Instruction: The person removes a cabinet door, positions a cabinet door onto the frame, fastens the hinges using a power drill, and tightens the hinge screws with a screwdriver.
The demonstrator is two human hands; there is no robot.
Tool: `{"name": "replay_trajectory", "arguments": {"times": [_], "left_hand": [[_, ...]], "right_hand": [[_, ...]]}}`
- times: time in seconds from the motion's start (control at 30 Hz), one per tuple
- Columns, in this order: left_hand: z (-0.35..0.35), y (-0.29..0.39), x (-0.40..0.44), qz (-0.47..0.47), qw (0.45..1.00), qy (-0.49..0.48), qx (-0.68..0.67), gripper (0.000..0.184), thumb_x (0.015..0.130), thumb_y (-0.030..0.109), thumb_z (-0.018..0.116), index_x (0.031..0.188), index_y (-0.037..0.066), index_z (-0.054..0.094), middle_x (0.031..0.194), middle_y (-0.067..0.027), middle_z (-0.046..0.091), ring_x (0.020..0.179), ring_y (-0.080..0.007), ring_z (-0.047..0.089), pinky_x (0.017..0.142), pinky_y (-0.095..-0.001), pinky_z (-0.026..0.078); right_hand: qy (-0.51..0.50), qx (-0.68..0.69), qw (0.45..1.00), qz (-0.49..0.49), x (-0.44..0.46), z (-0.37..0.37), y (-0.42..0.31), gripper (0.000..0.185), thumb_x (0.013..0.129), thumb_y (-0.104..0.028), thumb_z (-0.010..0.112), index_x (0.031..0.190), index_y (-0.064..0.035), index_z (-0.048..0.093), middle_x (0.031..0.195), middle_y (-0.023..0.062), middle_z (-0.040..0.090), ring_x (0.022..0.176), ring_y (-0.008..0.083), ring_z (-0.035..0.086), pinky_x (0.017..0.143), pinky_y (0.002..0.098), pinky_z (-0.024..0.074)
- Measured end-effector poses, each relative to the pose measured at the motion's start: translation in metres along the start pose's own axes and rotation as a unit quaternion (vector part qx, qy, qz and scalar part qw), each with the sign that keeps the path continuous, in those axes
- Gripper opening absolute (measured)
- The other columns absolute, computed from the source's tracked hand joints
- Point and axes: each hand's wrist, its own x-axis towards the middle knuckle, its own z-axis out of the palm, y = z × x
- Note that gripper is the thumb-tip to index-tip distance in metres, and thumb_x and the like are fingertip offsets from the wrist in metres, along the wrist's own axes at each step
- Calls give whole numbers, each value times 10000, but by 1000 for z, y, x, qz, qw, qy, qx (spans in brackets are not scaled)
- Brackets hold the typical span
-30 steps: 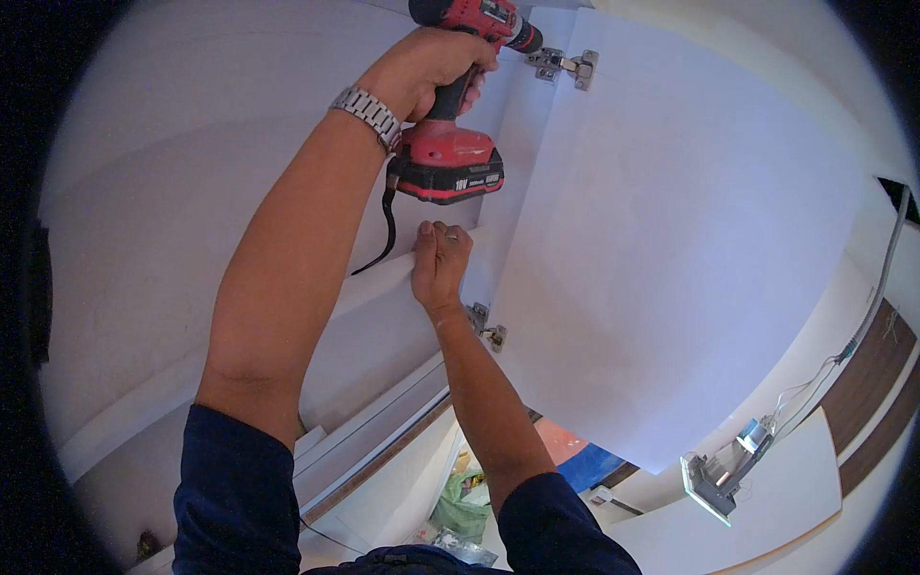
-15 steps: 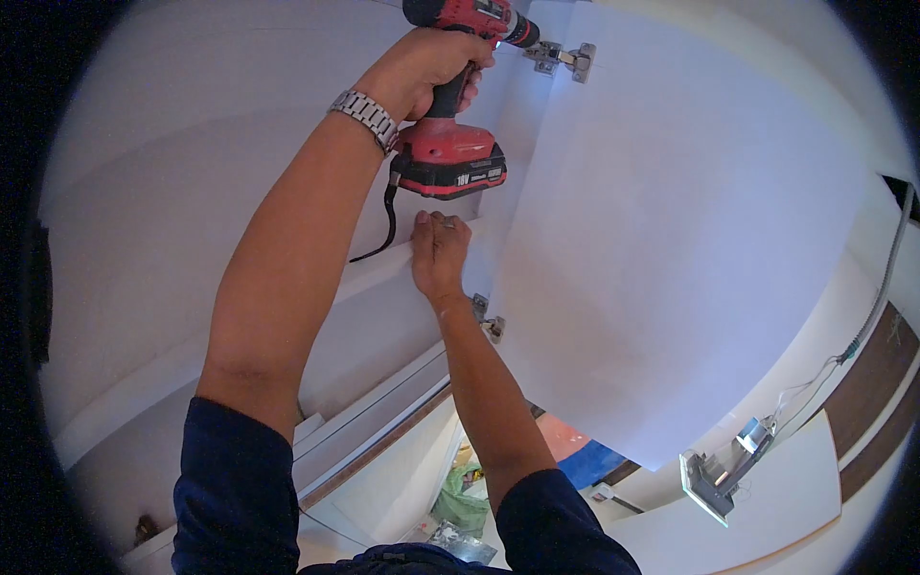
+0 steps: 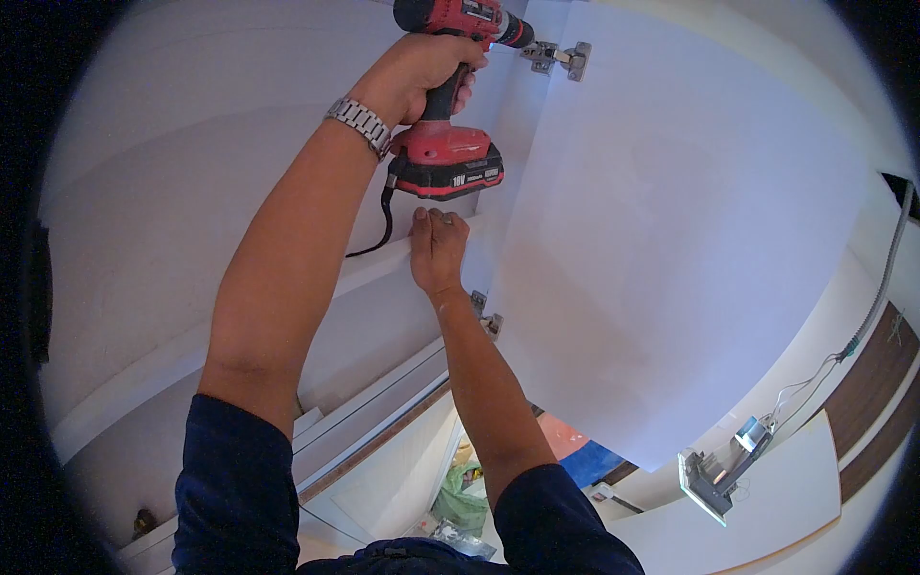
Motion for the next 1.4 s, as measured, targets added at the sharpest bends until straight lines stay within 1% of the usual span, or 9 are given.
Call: {"name": "replay_trajectory", "arguments": {"times": [0.53,0.7,0.9,0.97,1.03,1.13,1.2,1.3,1.4], "left_hand": [[-1,-1,-5,16,1000,8,1,157,820,104,666,870,-31,604,686,-113,593,549,-206,568,504,-353,503],[-5,8,-19,2,1000,12,-3,123,830,110,667,862,7,608,685,-65,582,558,-144,565,500,-291,500],[-14,22,-65,-7,999,38,-22,124,833,124,675,847,15,617,691,-52,585,563,-133,559,518,-285,500],[-15,26,-93,-11,999,48,-20,126,840,132,675,851,18,621,693,-46,588,563,-130,558,515,-283,492],[-18,31,-126,-6,998,63,-10,131,850,143,672,859,21,625,693,-40,590,562,-127,558,507,-281,482],[-26,31,-183,-18,997,74,-12,139,851,140,670,880,9,633,694,-36,596,554,-128,562,497,-267,461],[-29,31,-223,-12,996,83,3,161,840,126,672,914,-12,638,695,-41,596,547,-133,564,496,-266,457],[-33,26,-281,9,994,96,55,221,820,97,672,980,-51,637,698,-56,594,539,-147,566,494,-271,455],[-36,14,-322,12,991,110,76,262,807,65,659,1023,-78,626,701,-75,591,537,-162,568,495,-278,457]], "right_hand": [[-3,-8,1000,7,-3,0,0,400,1018,-238,391,729,-41,586,706,113,588,748,318,501,815,420,357],[-3,-3,1000,-6,-3,-2,3,443,1026,-233,391,681,-23,572,734,146,598,756,326,505,782,425,361],[30,89,995,-38,-4,5,24,297,941,-284,522,870,-29,655,844,163,667,820,397,591,797,523,431],[96,-12,984,-146,-6,12,41,299,927,-298,551,972,-25,663,939,144,683,884,364,616,838,488,467],[26,82,989,-117,-1,14,73,365,923,-333,568,1097,-21,641,1032,118,682,966,308,621,896,438,485],[-78,382,888,242,22,-44,11,524,955,-457,542,1224,-8,568,1031,98,653,1003,222,590,893,380,484],[-12,504,824,258,27,-65,-32,622,969,-555,495,1257,-5,531,959,90,626,896,194,571,834,364,470],[-17,653,710,264,25,-93,-92,631,990,-558,445,1283,-1,500,968,78,591,838,181,545,770,321,444],[-59,725,644,239,20,-103,-115,568,994,-542,449,1228,-32,539,891,64,586,771,161,521,732,319,435]]}}
